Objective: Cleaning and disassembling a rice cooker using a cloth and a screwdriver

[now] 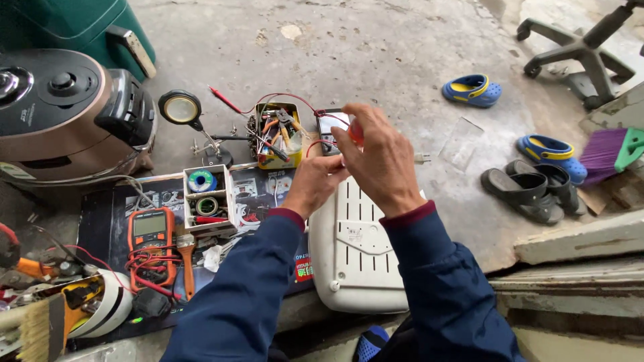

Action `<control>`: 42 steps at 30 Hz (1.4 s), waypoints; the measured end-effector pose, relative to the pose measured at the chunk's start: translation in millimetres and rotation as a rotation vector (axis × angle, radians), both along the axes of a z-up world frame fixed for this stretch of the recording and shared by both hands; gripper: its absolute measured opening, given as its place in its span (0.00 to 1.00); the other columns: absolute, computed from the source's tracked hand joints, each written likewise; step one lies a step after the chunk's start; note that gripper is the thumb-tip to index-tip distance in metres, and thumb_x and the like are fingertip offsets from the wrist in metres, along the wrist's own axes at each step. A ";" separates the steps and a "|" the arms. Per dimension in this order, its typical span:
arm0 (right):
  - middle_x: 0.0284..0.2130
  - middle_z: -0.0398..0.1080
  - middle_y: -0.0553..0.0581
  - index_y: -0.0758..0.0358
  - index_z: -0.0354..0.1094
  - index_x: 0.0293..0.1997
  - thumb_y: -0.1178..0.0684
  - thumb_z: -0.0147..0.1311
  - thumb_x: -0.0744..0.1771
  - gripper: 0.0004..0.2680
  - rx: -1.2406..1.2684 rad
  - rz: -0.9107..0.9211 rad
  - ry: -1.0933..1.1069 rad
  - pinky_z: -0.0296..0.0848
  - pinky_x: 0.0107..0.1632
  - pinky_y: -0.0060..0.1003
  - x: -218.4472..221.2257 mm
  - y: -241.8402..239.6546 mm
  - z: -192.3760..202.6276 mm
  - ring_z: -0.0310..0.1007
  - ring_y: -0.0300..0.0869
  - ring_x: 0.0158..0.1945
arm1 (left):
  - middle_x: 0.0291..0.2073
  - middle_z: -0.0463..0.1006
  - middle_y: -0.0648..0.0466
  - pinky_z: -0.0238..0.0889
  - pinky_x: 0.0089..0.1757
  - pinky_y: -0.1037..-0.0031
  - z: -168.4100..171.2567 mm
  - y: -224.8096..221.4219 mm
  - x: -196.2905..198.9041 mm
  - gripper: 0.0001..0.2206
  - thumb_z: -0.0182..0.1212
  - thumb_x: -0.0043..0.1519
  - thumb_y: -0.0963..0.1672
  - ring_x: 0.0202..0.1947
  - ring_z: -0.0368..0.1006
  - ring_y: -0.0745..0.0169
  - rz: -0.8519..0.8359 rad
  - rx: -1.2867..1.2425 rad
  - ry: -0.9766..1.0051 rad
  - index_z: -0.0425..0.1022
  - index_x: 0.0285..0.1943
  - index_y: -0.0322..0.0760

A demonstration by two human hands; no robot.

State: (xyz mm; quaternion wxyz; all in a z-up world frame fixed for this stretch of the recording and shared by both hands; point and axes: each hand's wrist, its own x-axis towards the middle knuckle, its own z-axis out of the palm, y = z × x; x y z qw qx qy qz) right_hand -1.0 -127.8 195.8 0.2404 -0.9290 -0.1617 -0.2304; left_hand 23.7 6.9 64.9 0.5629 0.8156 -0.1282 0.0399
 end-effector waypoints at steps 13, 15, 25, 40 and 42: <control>0.41 0.74 0.59 0.50 0.71 0.62 0.48 0.64 0.72 0.11 0.051 0.005 -0.110 0.81 0.45 0.55 15.1 -12.8 -5.7 0.82 0.61 0.47 | 0.33 0.90 0.59 0.77 0.46 0.56 9.3 -6.4 7.8 0.05 0.75 0.60 0.46 0.45 0.87 0.49 -0.013 0.085 -0.046 0.84 0.39 0.48; 0.42 0.74 0.59 0.51 0.71 0.62 0.48 0.64 0.72 0.11 0.057 0.007 -0.107 0.81 0.44 0.54 15.3 -12.9 -5.5 0.82 0.61 0.47 | 0.34 0.90 0.59 0.78 0.47 0.60 4.4 -1.2 8.3 0.04 0.75 0.61 0.46 0.47 0.87 0.50 -0.021 0.060 -0.022 0.85 0.41 0.49; 0.43 0.75 0.58 0.47 0.72 0.61 0.45 0.65 0.72 0.12 0.066 0.005 -0.108 0.80 0.48 0.56 14.8 -15.3 -6.5 0.82 0.61 0.49 | 0.34 0.88 0.57 0.80 0.43 0.72 -9.2 -8.2 16.5 0.10 0.80 0.58 0.47 0.39 0.85 0.62 0.034 0.022 -0.028 0.81 0.41 0.49; 0.42 0.77 0.57 0.49 0.73 0.60 0.45 0.66 0.71 0.12 0.067 0.023 -0.132 0.81 0.46 0.54 10.8 -13.1 -8.5 0.83 0.59 0.45 | 0.30 0.87 0.63 0.78 0.44 0.59 0.1 0.9 7.0 0.05 0.73 0.63 0.49 0.43 0.86 0.52 0.036 0.263 -0.117 0.81 0.38 0.55; 0.41 0.76 0.57 0.49 0.73 0.60 0.45 0.66 0.71 0.12 0.076 0.034 -0.121 0.81 0.46 0.54 9.1 -8.8 -6.2 0.83 0.59 0.45 | 0.28 0.85 0.64 0.77 0.43 0.61 0.2 0.4 8.4 0.07 0.75 0.61 0.50 0.40 0.86 0.55 0.063 0.276 -0.124 0.80 0.36 0.56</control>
